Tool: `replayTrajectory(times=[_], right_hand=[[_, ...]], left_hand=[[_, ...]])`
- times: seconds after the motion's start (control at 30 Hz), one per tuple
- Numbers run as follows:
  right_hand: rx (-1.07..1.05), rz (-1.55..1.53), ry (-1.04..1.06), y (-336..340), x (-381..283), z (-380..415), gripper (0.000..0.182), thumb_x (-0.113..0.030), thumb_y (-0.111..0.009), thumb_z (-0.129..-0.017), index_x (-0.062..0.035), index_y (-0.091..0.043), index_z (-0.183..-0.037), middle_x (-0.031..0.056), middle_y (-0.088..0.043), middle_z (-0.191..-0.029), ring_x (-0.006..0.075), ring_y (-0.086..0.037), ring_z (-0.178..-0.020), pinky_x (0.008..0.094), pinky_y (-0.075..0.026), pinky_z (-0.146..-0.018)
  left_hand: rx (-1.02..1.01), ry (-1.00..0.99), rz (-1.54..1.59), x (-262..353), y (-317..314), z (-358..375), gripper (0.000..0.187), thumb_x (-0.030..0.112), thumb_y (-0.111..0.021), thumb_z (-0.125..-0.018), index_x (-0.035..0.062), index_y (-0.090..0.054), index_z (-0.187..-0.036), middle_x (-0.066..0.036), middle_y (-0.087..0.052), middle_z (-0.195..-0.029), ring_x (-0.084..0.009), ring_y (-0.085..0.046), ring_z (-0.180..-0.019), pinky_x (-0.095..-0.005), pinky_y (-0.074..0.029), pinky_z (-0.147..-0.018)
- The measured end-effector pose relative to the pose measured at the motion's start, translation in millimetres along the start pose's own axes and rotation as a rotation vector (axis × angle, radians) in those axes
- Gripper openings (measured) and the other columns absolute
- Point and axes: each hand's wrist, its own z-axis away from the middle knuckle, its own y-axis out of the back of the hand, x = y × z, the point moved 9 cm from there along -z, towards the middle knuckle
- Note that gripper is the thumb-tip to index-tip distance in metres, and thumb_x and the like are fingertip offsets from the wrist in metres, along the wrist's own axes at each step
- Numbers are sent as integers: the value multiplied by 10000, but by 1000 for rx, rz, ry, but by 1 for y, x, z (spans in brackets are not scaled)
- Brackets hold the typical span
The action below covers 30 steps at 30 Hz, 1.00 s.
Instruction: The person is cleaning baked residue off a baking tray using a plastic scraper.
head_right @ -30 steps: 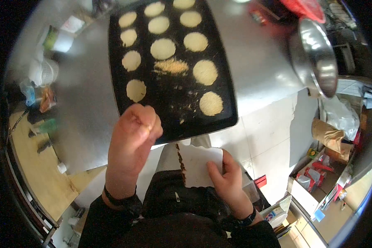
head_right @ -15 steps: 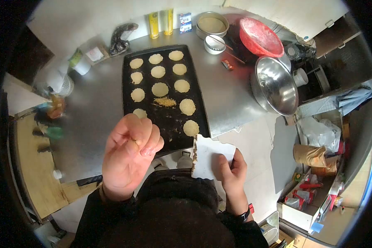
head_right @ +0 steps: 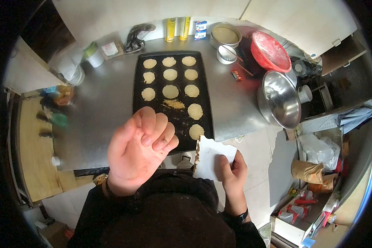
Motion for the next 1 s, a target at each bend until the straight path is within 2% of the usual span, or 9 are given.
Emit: replayTrajectory(times=[0.17, 0.37, 0.67, 1.0], right_hand=[[-17, -30, 3, -11, -2, 0, 267, -72, -556, -951, 46, -558, -1191, 66, -647, -1050, 104, -594, -924, 245, -466, -824], [-26, -85, 3, -19, -4, -1, 262, -78, -563, -952, 40, -563, -1186, 68, -653, -1048, 108, -601, -918, 247, -471, -817], [-19, -50, -36, -23, -5, 1, 299, -27, -524, -915, 37, -562, -1205, 70, -647, -1071, 131, -595, -952, 269, -454, -866], [-25, -60, -47, -26, 0, 5, 300, -21, -518, -914, 40, -558, -1205, 81, -644, -1090, 139, -598, -976, 276, -452, -884]], left_hand=[[-35, 28, 328, -3, 3, -2, 261, 334, -408, -1010, 141, -425, -834, 40, -416, -771, -120, -392, -742, -295, -346, -706], [-115, 31, 461, -3, 3, -6, 265, 330, -397, -1013, 147, -419, -823, 40, -414, -763, -118, -384, -733, -295, -342, -704], [-159, -23, 241, 10, -8, -3, 288, 361, -416, -1003, 154, -422, -803, 39, -413, -756, -109, -385, -690, -292, -333, -687], [-204, -53, 151, 15, -15, 5, 298, 394, -438, -996, 159, -433, -812, 40, -417, -762, -107, -395, -679, -287, -334, -688]])
